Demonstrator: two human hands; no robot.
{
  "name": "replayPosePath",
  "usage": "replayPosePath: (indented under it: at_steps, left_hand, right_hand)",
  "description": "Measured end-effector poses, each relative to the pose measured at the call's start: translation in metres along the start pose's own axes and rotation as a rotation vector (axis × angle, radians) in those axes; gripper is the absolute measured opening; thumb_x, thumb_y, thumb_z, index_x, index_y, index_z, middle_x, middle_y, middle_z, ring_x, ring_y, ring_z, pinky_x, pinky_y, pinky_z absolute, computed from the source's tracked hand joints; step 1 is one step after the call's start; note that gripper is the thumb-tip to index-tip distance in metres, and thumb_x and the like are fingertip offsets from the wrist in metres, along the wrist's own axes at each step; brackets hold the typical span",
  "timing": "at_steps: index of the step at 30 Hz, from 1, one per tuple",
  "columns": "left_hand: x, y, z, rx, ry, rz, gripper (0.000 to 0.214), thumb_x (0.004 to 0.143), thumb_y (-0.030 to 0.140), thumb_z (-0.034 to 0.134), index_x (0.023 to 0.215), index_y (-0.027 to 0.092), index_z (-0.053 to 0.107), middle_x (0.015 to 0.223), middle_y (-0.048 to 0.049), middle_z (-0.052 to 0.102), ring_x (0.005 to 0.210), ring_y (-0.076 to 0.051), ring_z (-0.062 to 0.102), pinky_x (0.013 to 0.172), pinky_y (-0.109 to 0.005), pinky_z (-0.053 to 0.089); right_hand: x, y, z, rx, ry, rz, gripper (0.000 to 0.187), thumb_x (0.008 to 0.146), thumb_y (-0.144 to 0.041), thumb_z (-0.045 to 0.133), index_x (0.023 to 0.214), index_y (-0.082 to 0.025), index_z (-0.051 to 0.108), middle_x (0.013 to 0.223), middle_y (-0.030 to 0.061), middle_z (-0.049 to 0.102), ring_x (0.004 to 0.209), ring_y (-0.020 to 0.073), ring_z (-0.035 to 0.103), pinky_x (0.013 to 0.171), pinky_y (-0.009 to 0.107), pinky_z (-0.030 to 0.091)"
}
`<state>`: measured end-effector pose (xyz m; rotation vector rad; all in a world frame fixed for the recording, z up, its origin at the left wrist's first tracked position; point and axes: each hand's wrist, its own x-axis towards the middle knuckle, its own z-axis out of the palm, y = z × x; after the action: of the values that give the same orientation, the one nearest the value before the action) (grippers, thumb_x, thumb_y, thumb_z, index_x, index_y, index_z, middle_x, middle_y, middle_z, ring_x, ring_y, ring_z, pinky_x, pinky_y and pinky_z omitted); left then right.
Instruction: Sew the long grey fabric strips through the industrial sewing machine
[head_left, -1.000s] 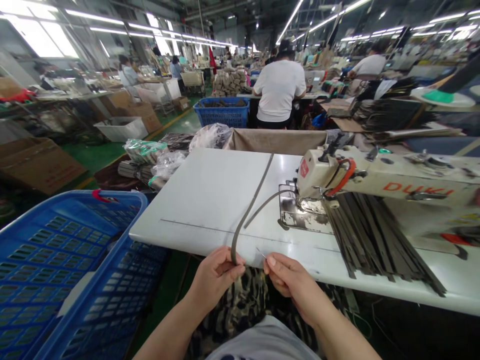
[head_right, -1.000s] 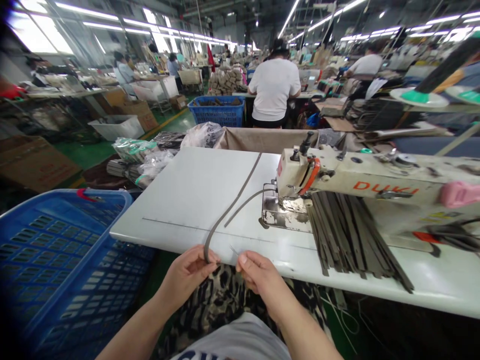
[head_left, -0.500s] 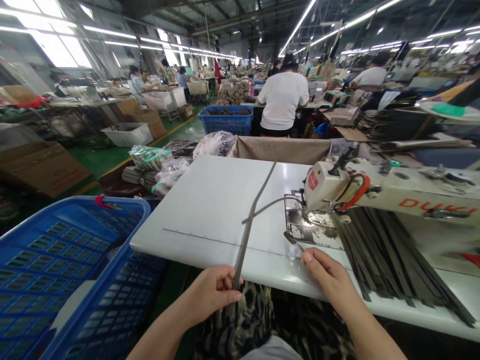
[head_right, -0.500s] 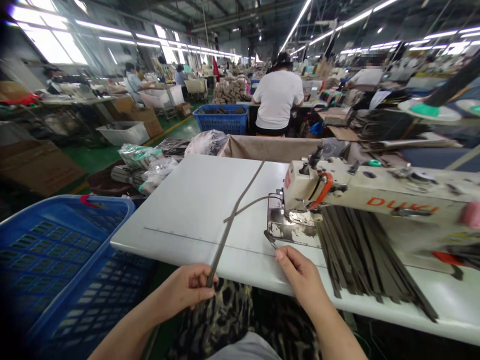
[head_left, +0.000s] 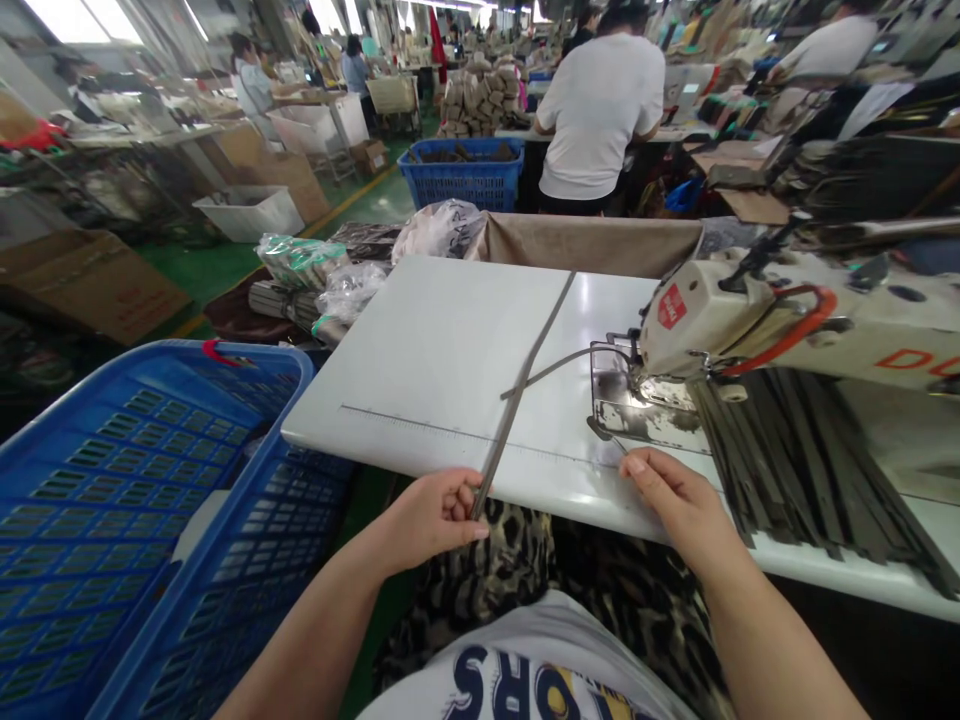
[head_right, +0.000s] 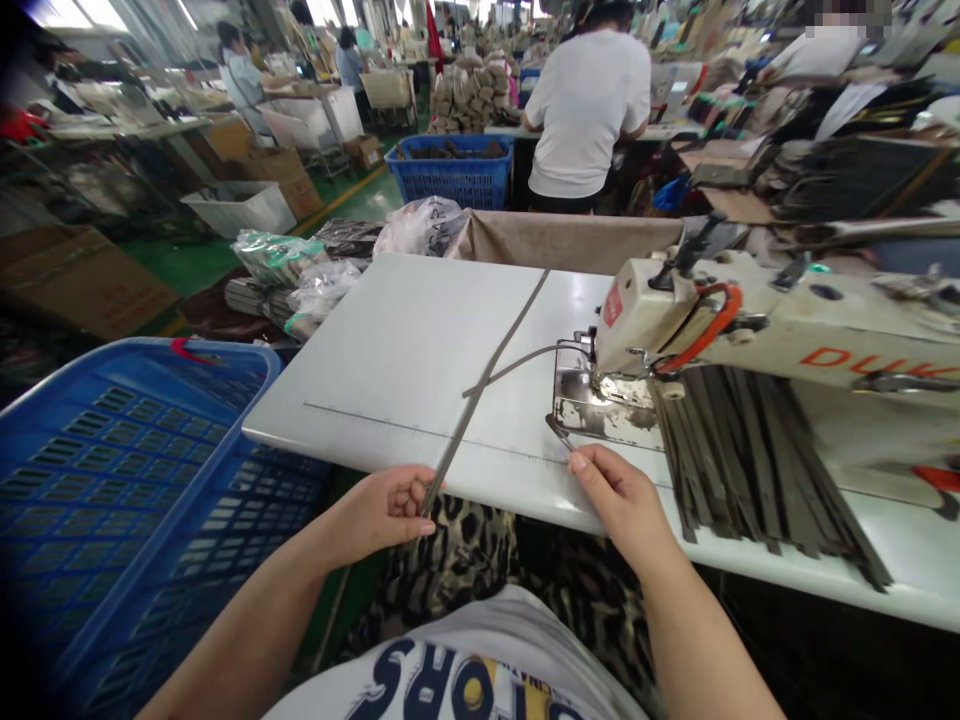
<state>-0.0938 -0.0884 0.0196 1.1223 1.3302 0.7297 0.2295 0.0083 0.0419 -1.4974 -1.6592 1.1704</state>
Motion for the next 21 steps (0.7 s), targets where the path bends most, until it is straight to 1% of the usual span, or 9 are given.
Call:
replayPosePath:
  at_steps: [6,10,12,14,16,17,19,21]
  left_hand:
    - [-0.004,0.006,0.001,-0.008,0.005,0.013,0.058,0.071,0.028,0.087,0.123,0.015,0.064,0.09,0.0003,0.063,0.072,-0.011,0.06,0.064,-0.023,0.047]
    - [-0.005,0.008,0.002,-0.061,-0.015,0.01,0.063,0.069,0.027,0.087,0.126,0.015,0.063,0.09,0.0003,0.063,0.074,-0.012,0.062,0.066,-0.024,0.049]
    - [-0.004,0.01,0.001,-0.081,-0.034,0.007,0.057,0.07,0.028,0.087,0.122,0.015,0.064,0.087,0.0007,0.063,0.076,-0.013,0.062,0.07,-0.025,0.05]
    - [-0.004,0.014,-0.001,-0.065,-0.058,0.015,0.044,0.076,0.03,0.083,0.114,0.015,0.067,0.083,0.0008,0.063,0.073,-0.012,0.061,0.068,-0.024,0.049]
    - [-0.002,0.019,-0.007,-0.062,-0.076,0.02,0.032,0.085,0.034,0.077,0.11,0.015,0.07,0.079,0.0003,0.063,0.07,-0.012,0.06,0.061,-0.022,0.044]
    - [-0.001,0.023,-0.011,-0.079,-0.08,0.02,0.031,0.088,0.036,0.074,0.11,0.016,0.071,0.078,-0.0003,0.064,0.069,-0.012,0.06,0.058,-0.021,0.041]
    - [0.003,0.031,-0.022,-0.148,-0.058,0.035,0.032,0.091,0.04,0.072,0.112,0.016,0.071,0.076,-0.0015,0.065,0.068,-0.013,0.061,0.054,-0.02,0.037]
    - [0.008,0.041,-0.037,-0.209,-0.011,0.088,0.034,0.09,0.043,0.074,0.11,0.016,0.072,0.076,-0.0029,0.067,0.067,-0.012,0.06,0.052,-0.019,0.035]
  right_hand:
    - [0.007,0.014,-0.003,-0.018,-0.003,-0.022,0.046,0.088,-0.07,0.061,0.078,-0.025,0.068,0.056,-0.0033,0.045,0.055,0.0185,0.04,0.054,0.031,0.03]
    - [0.007,0.013,-0.004,-0.012,-0.015,-0.01,0.044,0.09,-0.068,0.062,0.079,-0.025,0.068,0.057,-0.0044,0.044,0.053,0.0169,0.038,0.052,0.03,0.028]
    - [0.004,0.008,-0.004,-0.014,-0.011,0.002,0.043,0.091,-0.065,0.062,0.08,-0.024,0.068,0.058,-0.0047,0.045,0.054,0.0162,0.038,0.051,0.029,0.028]
    - [0.002,0.003,-0.004,-0.024,0.001,0.003,0.041,0.091,-0.063,0.062,0.08,-0.024,0.068,0.059,-0.0044,0.047,0.054,0.0162,0.039,0.051,0.028,0.029]
    - [0.001,-0.001,-0.004,-0.027,0.016,-0.006,0.041,0.09,-0.062,0.063,0.08,-0.024,0.069,0.058,-0.0036,0.049,0.055,0.0169,0.041,0.051,0.028,0.03]
    - [0.001,-0.001,-0.004,-0.023,0.02,-0.008,0.04,0.09,-0.062,0.063,0.079,-0.024,0.069,0.058,-0.0031,0.051,0.055,0.0174,0.043,0.051,0.028,0.03]
    - [0.001,-0.001,-0.003,-0.011,0.043,-0.013,0.039,0.089,-0.061,0.064,0.078,-0.024,0.069,0.059,-0.0022,0.054,0.057,0.0187,0.047,0.051,0.028,0.033]
    - [0.003,0.002,-0.002,-0.014,0.056,-0.022,0.038,0.088,-0.061,0.064,0.075,-0.025,0.068,0.061,-0.0011,0.058,0.062,0.0209,0.054,0.054,0.028,0.039]
